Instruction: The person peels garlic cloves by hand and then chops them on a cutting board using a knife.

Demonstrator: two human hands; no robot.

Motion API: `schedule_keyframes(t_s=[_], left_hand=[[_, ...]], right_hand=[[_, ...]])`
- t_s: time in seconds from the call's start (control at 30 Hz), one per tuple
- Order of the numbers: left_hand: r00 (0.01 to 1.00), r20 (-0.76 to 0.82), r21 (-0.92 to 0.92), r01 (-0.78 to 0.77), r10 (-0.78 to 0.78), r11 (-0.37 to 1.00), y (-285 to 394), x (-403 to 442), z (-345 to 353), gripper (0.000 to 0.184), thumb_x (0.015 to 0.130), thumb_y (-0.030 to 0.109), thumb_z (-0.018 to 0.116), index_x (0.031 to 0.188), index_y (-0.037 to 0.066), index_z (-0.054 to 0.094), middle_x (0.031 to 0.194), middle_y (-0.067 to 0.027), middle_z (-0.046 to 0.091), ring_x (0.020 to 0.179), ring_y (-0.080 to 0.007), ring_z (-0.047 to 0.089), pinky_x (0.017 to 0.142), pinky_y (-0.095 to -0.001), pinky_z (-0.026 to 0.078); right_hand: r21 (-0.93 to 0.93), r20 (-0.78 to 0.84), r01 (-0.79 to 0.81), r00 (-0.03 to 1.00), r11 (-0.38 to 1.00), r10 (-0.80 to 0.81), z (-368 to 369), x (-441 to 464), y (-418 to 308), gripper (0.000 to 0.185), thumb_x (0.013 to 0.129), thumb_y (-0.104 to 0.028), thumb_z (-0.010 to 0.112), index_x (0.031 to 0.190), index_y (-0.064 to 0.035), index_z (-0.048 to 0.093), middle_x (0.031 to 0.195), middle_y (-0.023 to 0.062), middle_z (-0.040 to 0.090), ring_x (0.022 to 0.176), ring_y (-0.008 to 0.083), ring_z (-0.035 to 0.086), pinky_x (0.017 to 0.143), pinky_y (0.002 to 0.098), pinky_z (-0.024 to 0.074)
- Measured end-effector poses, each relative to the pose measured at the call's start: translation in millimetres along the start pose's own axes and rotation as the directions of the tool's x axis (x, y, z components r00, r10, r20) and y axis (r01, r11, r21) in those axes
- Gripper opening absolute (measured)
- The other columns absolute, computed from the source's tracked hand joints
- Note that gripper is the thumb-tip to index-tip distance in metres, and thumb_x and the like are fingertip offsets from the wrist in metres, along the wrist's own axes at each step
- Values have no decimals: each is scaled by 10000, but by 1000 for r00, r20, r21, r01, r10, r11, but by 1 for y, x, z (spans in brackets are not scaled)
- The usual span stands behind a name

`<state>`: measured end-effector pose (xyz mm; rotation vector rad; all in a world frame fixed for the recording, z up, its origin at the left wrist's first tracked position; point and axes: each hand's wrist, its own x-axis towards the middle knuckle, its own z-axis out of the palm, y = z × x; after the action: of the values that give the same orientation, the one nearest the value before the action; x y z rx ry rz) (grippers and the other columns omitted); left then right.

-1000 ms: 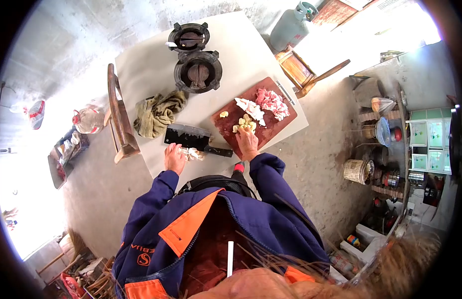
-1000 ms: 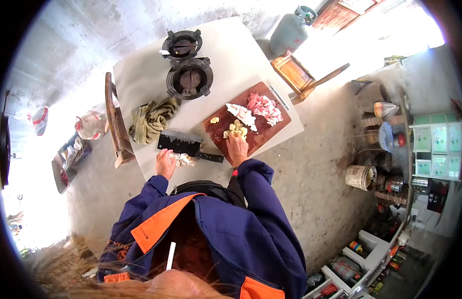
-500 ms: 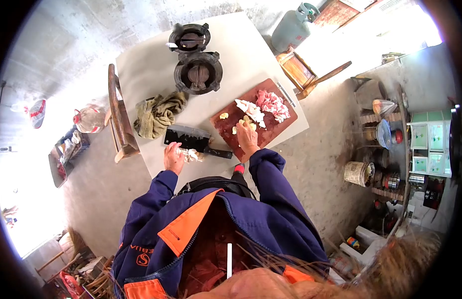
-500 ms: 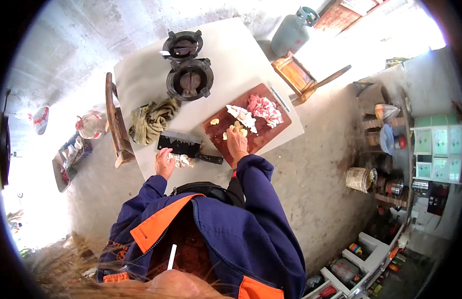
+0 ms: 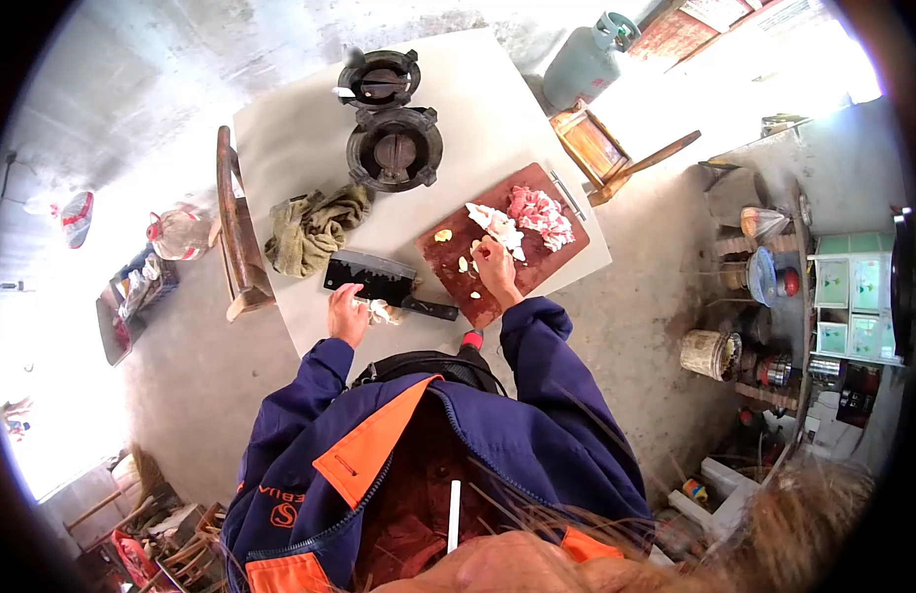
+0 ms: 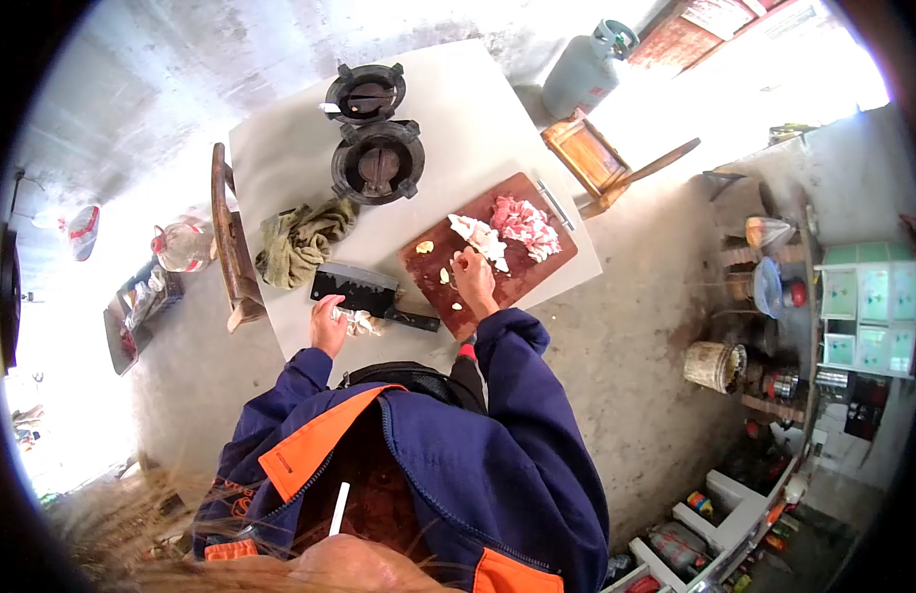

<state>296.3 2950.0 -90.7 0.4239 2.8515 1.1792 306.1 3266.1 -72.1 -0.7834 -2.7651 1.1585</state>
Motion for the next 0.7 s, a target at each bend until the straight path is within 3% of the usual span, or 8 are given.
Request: schedule_keyframes(t_s=[0.17,0.3,0.37,0.4,0.5,0.57,0.63,0.7], left_hand=[[998,46,-14,-49,49,999,17,16,9,322,686,66,619,1008,65,597,1027,-102,580,1014,-269,513,911,-353,387],[983,147,1,-107,106,994,36,53,27,105,728,137,629,818,84,628,815,-79,620,819,-248,573,735,-348,448],[979,197,-99,-40,59,994,51,70,43,92,740,142,615,805,78,623,758,-73,612,749,-240,581,672,-337,462],[981,181,-165,-36,66,986,58,79,55,76,737,156,593,760,89,623,698,-80,604,726,-274,581,651,-379,452],[978,186,-136,-68,93,988,82,101,84,333,702,168,635,1025,112,582,882,-92,591,871,-285,560,769,-377,459],[969,168,2,-187,184,982,84,111,107,459,691,182,656,1130,129,531,936,-94,557,914,-302,540,822,-381,452],[972,154,33,-186,179,982,89,120,120,352,704,196,655,1042,135,577,916,-88,555,890,-303,544,789,-386,465],[976,204,196,-120,80,973,92,128,130,230,712,199,650,929,135,606,909,-83,560,878,-280,549,744,-381,475]], right_hand=[[-146,38,3,999,989,3,-4,-6,-9,160,777,-233,583,825,-96,650,792,147,633,782,326,610,686,398,476],[-172,-8,93,995,981,-96,-9,-18,-9,137,788,-197,577,843,-95,651,839,122,628,808,302,607,704,382,467],[-135,-79,148,984,980,-159,-13,-24,-2,129,781,-185,561,812,-91,643,835,112,608,777,297,603,663,392,473],[-127,-58,131,989,983,-139,-14,-27,4,132,777,-190,572,828,-92,645,855,112,602,800,297,601,685,388,469],[-122,-77,78,993,989,-88,-31,-39,-5,134,778,-186,572,841,-92,643,854,113,602,810,302,598,696,389,466],[-111,-88,32,995,993,-42,-33,-44,2,138,780,-189,576,851,-92,643,852,115,602,811,303,597,700,390,462],[-49,-71,68,995,996,-71,-39,-52,5,141,780,-191,582,862,-93,644,836,110,600,795,298,596,689,385,459],[-32,-44,81,996,996,-82,-47,-58,10,157,774,-184,603,859,-58,643,813,109,610,734,270,604,651,360,468]])
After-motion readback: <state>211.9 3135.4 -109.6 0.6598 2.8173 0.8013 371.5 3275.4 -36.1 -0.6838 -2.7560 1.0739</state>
